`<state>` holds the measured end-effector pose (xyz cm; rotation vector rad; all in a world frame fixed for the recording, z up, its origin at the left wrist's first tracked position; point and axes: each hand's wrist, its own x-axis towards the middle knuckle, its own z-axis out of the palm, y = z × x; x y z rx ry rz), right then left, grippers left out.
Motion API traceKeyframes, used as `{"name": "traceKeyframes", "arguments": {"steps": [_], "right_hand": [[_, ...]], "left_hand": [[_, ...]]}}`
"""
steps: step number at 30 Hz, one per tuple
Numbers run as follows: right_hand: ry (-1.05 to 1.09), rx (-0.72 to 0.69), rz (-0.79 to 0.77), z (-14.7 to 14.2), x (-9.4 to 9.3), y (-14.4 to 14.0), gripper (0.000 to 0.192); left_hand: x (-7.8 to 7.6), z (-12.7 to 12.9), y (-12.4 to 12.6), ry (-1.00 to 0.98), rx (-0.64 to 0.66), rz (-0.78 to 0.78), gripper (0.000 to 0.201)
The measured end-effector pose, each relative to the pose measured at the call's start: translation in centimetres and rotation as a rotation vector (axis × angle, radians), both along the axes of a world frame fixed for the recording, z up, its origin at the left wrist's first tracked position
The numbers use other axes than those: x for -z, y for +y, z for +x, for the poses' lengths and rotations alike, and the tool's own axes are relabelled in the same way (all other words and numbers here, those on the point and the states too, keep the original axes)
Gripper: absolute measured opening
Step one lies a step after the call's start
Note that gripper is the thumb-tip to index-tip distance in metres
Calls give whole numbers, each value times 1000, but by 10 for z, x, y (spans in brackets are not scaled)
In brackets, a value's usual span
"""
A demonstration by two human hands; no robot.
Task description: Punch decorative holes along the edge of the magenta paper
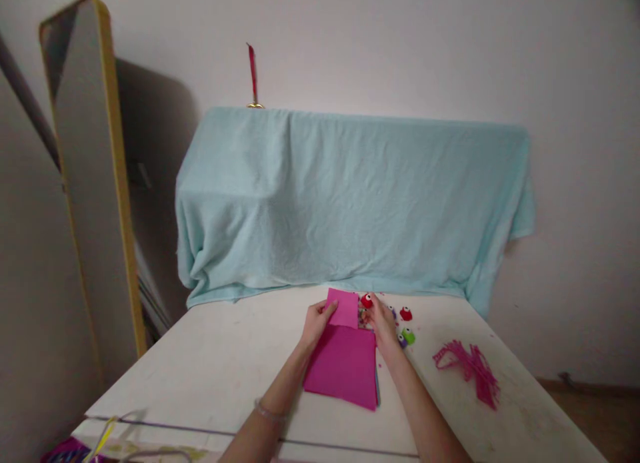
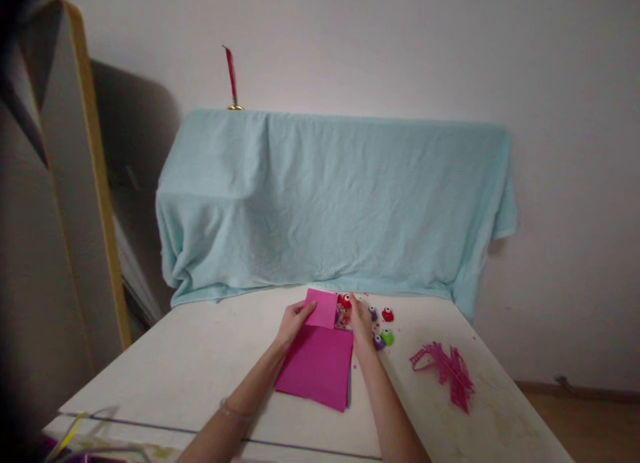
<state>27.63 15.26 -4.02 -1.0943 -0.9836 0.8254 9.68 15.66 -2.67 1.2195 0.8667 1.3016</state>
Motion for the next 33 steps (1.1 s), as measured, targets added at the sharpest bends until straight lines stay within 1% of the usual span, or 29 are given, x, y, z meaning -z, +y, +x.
{"name": "traceKeyframes", "arguments": {"steps": [2, 6, 9, 12, 17, 21, 28, 33], "right_hand": [[134, -11, -86, 1, 0, 1, 45], [120, 23, -135, -4, 0, 0, 44], [93, 24, -172, -8, 0, -3, 45], [104, 18, -175, -8, 1, -4, 46], [160, 16, -161, -7, 5, -2, 46], [164, 15, -166, -8, 5, -1, 47], [164, 16, -133, -9, 3, -5, 49], [178, 17, -151, -10, 0, -4, 48]], "left_hand": [[2, 0, 1, 17, -5, 23, 54], [9, -3, 4, 62, -3, 50, 49], [12, -3, 5, 88, 12, 72, 45], [11, -3, 3, 88, 28, 87, 45], [5, -4, -1, 86, 4, 83, 44], [2, -4, -2, 60, 11, 73, 44], [2, -2, -2, 49, 6, 52, 46], [3, -2, -1, 69, -12, 57, 46]]}}
